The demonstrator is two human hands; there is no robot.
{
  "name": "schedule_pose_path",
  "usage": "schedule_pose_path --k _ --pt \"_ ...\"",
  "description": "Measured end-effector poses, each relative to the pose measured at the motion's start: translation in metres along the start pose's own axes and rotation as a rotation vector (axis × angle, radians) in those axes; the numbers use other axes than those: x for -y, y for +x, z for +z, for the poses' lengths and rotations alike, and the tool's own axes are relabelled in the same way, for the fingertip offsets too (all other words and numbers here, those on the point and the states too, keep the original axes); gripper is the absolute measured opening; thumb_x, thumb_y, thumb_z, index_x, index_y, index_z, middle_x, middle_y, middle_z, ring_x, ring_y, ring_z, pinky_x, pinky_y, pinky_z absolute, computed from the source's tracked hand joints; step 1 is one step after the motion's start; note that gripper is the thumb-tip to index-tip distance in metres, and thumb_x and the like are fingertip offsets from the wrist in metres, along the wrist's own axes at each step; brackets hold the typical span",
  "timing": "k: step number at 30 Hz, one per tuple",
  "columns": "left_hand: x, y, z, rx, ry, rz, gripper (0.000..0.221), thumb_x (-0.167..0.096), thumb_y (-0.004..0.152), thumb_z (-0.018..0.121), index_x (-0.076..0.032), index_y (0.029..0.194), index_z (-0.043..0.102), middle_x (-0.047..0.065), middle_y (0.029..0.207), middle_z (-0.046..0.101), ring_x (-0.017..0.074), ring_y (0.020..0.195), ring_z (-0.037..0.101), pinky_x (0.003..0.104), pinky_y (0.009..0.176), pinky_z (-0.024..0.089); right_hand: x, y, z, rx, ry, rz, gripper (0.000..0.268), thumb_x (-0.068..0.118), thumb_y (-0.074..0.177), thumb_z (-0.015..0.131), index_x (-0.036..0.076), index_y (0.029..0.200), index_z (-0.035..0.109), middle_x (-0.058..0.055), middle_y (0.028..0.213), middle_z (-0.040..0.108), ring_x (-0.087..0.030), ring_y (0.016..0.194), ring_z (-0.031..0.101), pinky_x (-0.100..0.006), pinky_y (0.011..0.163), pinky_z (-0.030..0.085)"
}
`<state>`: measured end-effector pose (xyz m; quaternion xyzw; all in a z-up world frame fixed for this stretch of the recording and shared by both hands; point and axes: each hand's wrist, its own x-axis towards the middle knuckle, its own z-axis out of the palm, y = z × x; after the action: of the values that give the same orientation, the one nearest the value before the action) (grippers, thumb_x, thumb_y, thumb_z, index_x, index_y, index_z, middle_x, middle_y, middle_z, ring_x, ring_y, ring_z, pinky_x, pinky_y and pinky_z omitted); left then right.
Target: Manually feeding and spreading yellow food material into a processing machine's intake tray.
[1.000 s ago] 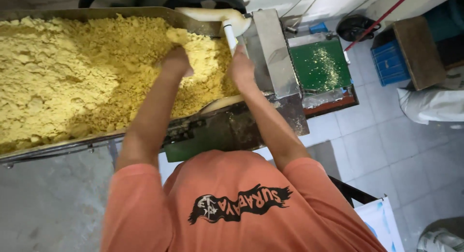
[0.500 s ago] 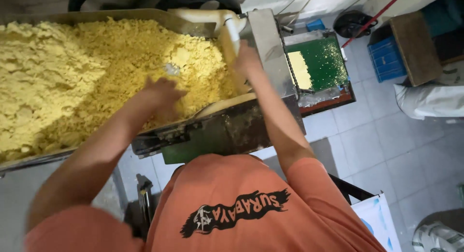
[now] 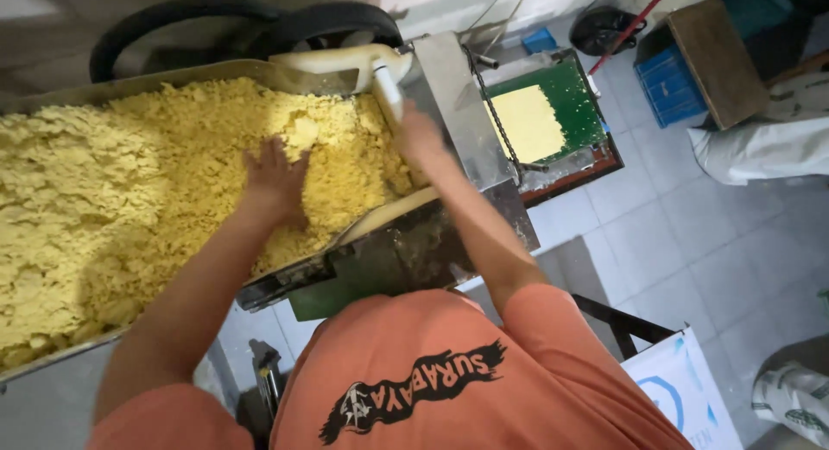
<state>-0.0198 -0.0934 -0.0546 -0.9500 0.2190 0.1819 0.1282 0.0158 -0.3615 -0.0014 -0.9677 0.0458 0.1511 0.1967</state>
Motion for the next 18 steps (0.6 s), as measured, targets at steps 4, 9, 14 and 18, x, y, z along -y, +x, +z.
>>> schedule_pose_path --k 4,9,14,18 --pt "-0.012 0.029 -0.003 0.06 -0.007 -0.032 0.139 -0.066 0.056 0.093 -0.02 0.168 0.025 0.036 0.167 0.022 0.0501 0.156 0.02 0.073 0.118 0.012 -0.019 0.003 -0.025 -0.073 0.22 -0.043 0.063 0.012 0.088 0.063 -0.012 0.143 0.044 -0.037 0.119 0.066 -0.05 0.113 0.067 -0.06 0.091 0.057" --pt "-0.021 0.066 0.008 0.067 -0.069 -0.021 0.142 -0.071 0.05 0.091 -0.023 0.166 0.025 0.036 0.166 0.024 0.051 0.155 0.02 0.072 0.118 0.012 0.029 -0.025 -0.025 -0.027 0.129 -0.018 0.059 0.009 0.089 0.061 -0.011 0.142 0.044 -0.036 0.121 0.065 -0.05 0.114 0.067 -0.06 0.094 0.056" --pt "-0.035 0.069 0.0 0.073 -0.175 -0.034 0.144 -0.073 0.046 0.092 -0.018 0.164 0.031 0.037 0.164 0.029 0.0531 0.153 0.023 0.069 0.12 0.012 0.034 -0.001 0.038 0.066 -0.056 0.036 0.063 0.007 0.092 0.054 -0.011 0.147 0.03 -0.03 0.115 0.069 -0.046 0.104 0.072 -0.06 0.088 0.058" --pt "-0.055 0.089 0.025 -0.122 -0.275 0.026 0.116 -0.051 0.058 0.093 0.0 0.15 0.045 0.042 0.147 0.045 0.0595 0.138 0.041 0.07 0.113 0.025 0.014 0.018 0.047 0.023 -0.114 0.037 0.054 0.005 0.093 0.051 -0.008 0.142 0.033 -0.026 0.113 0.07 -0.044 0.102 0.073 -0.057 0.086 0.059"
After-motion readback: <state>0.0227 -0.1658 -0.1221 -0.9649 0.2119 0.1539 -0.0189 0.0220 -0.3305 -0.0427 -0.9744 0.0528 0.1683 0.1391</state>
